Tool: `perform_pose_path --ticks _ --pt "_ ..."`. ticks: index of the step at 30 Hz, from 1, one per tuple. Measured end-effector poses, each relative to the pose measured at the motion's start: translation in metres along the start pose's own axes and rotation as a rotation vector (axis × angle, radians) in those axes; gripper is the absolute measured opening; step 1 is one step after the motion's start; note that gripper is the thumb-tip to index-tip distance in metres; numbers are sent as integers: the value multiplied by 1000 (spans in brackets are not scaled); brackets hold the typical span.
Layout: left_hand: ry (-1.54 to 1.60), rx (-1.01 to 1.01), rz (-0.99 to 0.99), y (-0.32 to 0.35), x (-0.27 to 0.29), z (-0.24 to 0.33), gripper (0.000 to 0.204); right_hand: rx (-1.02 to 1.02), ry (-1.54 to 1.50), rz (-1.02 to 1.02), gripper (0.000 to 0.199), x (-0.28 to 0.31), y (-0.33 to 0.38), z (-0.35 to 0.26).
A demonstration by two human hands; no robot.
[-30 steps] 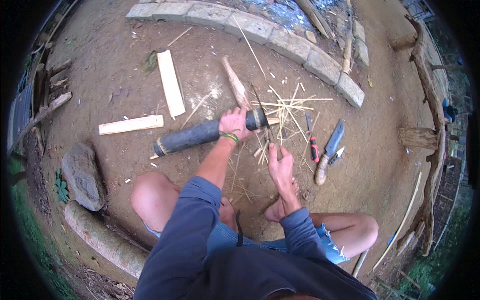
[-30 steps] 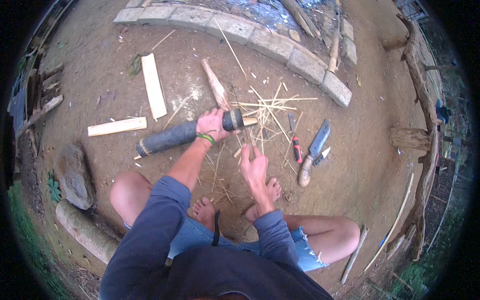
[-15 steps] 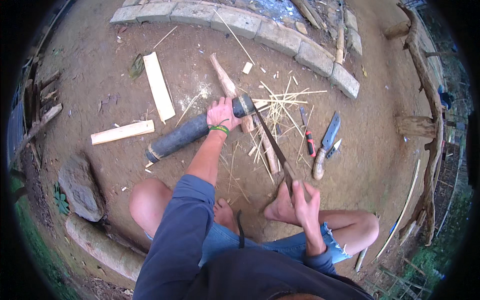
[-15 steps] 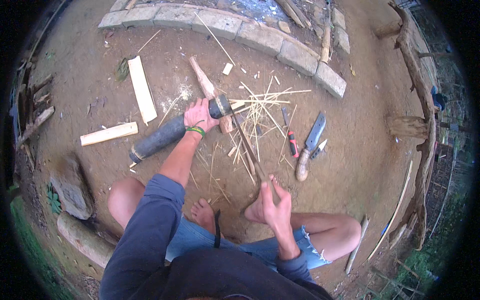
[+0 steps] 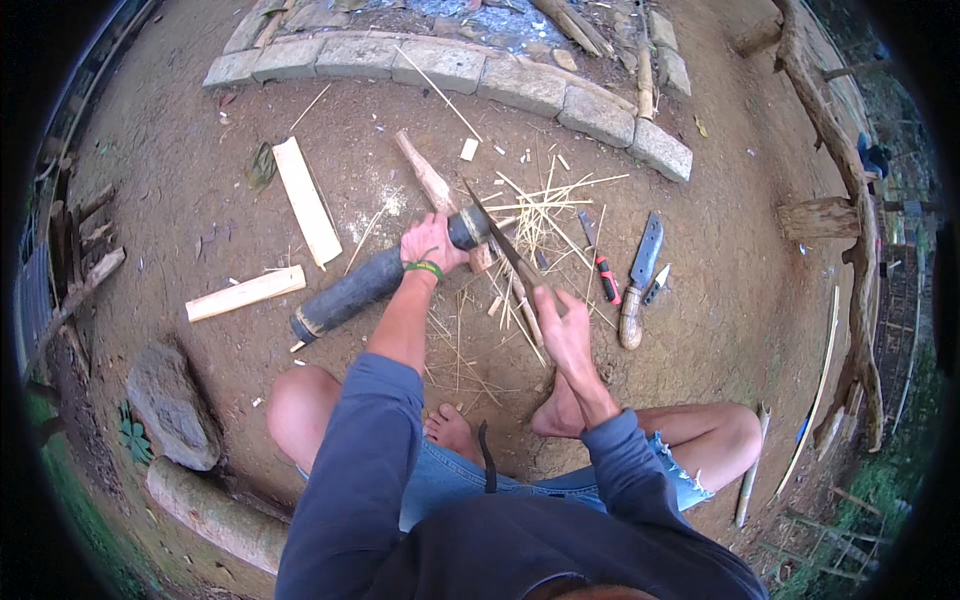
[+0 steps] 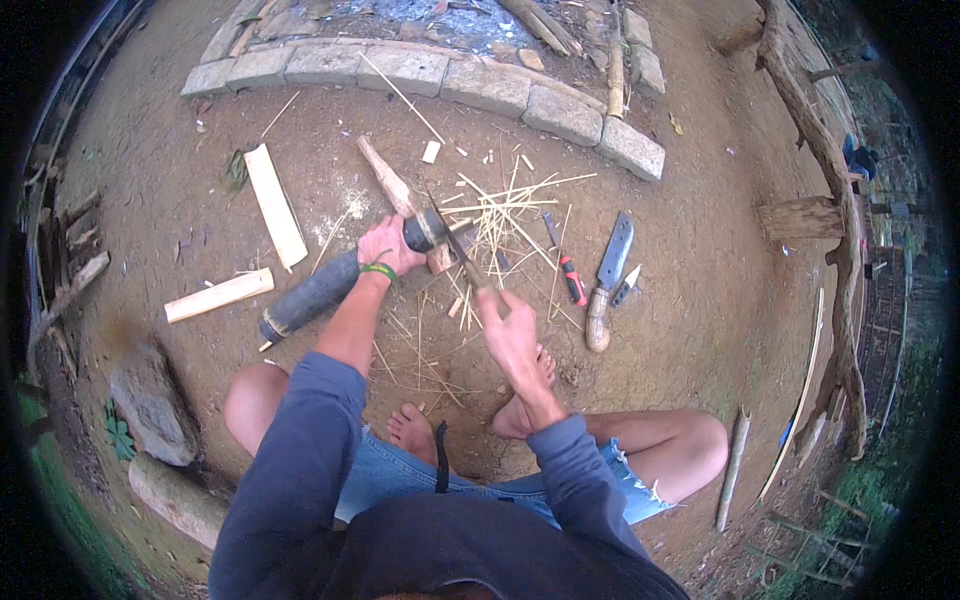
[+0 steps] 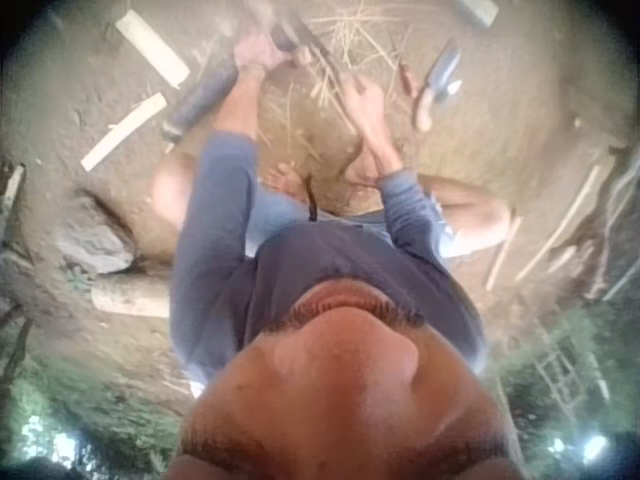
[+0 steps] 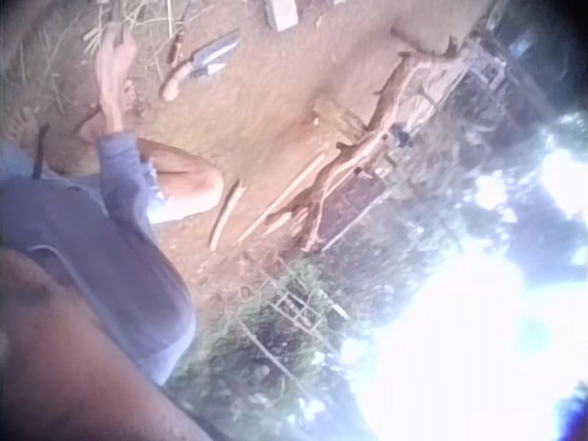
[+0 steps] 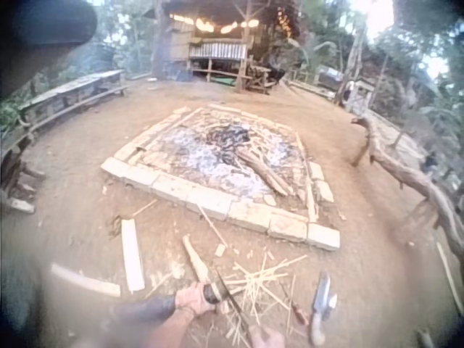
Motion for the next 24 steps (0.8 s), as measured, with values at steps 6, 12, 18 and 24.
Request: perform_pose_path --ticks 6,12,18,24 --pt "-23 -54 -75 0 -2 7 82 10 -214 185 30 -4 45 -15" --pt "-70 -35 -201 -11 -1 -1 90 305 0 571 37 85 63 -32" --pt "-46 -65 -189 -14 -1 9 104 -122 719 722 41 224 -8 151" --pt "-4 -13 -225 -26 -2 -2 104 -55 904 642 55 212 -42 207"
Point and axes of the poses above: each hand's wrist, its own y-axis away from the middle knuckle, its own x-axis out of the back of the hand, z = x × y, the point moved 10 cm from there along -y, towards the middle knuckle, and after that the axes turned 4 degrees about x, right-handed, at the moved point
